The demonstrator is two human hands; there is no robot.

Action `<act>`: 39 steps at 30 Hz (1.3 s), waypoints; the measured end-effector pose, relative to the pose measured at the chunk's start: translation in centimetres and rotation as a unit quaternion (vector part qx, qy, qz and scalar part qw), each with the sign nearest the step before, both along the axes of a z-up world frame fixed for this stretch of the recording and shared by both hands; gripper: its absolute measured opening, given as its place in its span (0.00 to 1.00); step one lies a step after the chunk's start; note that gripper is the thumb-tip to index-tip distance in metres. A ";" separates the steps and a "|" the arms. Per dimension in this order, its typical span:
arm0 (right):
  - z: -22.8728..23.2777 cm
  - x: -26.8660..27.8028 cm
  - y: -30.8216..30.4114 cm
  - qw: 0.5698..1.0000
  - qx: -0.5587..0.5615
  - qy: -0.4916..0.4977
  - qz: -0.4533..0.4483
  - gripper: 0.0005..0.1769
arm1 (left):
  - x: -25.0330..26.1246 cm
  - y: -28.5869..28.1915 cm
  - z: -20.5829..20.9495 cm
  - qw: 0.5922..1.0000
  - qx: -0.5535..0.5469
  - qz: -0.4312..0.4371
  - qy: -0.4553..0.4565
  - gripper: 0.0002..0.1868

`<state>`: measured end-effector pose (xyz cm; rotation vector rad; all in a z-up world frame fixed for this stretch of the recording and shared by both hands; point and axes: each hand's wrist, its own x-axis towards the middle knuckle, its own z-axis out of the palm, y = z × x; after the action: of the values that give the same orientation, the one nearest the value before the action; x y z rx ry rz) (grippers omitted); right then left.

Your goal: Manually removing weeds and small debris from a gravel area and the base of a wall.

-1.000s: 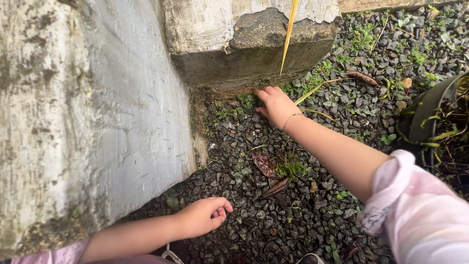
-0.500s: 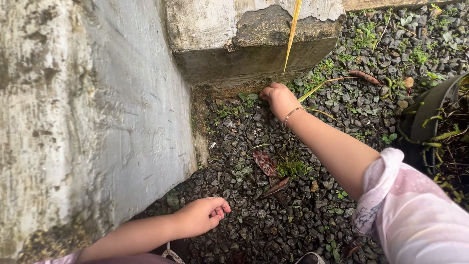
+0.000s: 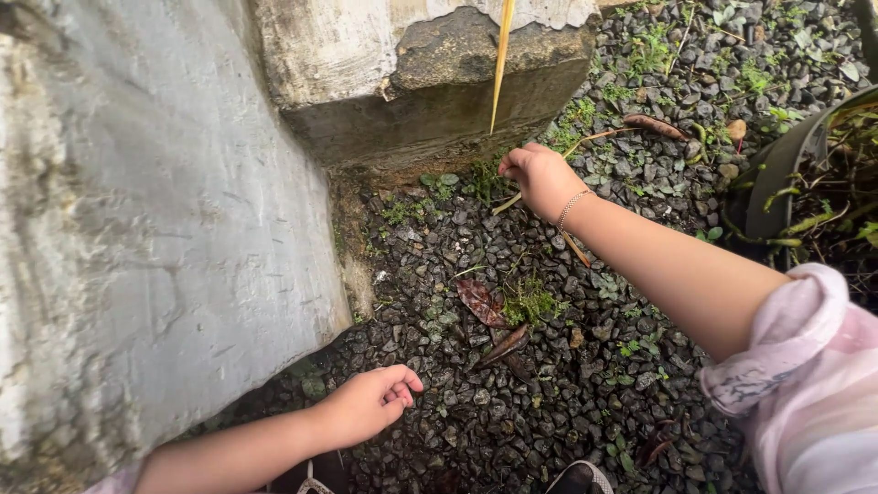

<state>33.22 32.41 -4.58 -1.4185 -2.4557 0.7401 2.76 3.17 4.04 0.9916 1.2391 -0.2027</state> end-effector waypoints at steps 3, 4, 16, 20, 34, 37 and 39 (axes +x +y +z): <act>3.2 0.7 -1.2 1.000 0.017 -0.009 0.000 0.10 | 0.7 0.3 0.8 1.000 0.000 0.000 0.019 0.16; 3.9 0.4 -1.6 1.000 0.017 -0.008 0.000 0.10 | 0.8 0.3 1.2 1.000 0.000 0.000 0.020 0.16; 1.4 -1.5 0.2 0.948 0.108 -0.190 0.233 0.52 | 0.4 -2.8 0.3 0.993 -0.029 0.074 0.082 0.16; -1.0 -1.2 1.0 0.936 0.097 -0.197 0.274 0.43 | 0.8 -2.7 0.3 0.992 -0.038 0.076 0.096 0.17; -2.0 0.8 1.5 0.929 0.120 -0.192 0.293 0.37 | 1.1 -2.6 0.4 0.992 -0.034 0.070 0.098 0.17; -1.1 2.2 0.8 0.951 0.103 -0.134 0.259 0.31 | 1.1 -2.1 1.2 0.991 -0.043 0.069 0.106 0.17; -0.9 3.2 0.2 0.967 0.143 -0.009 0.212 0.19 | 0.9 -2.0 1.4 0.991 -0.046 0.070 0.100 0.16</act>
<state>36.44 32.62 -5.44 -0.8106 -2.7763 0.4150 3.65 1.13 5.46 0.8152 1.4648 -0.2517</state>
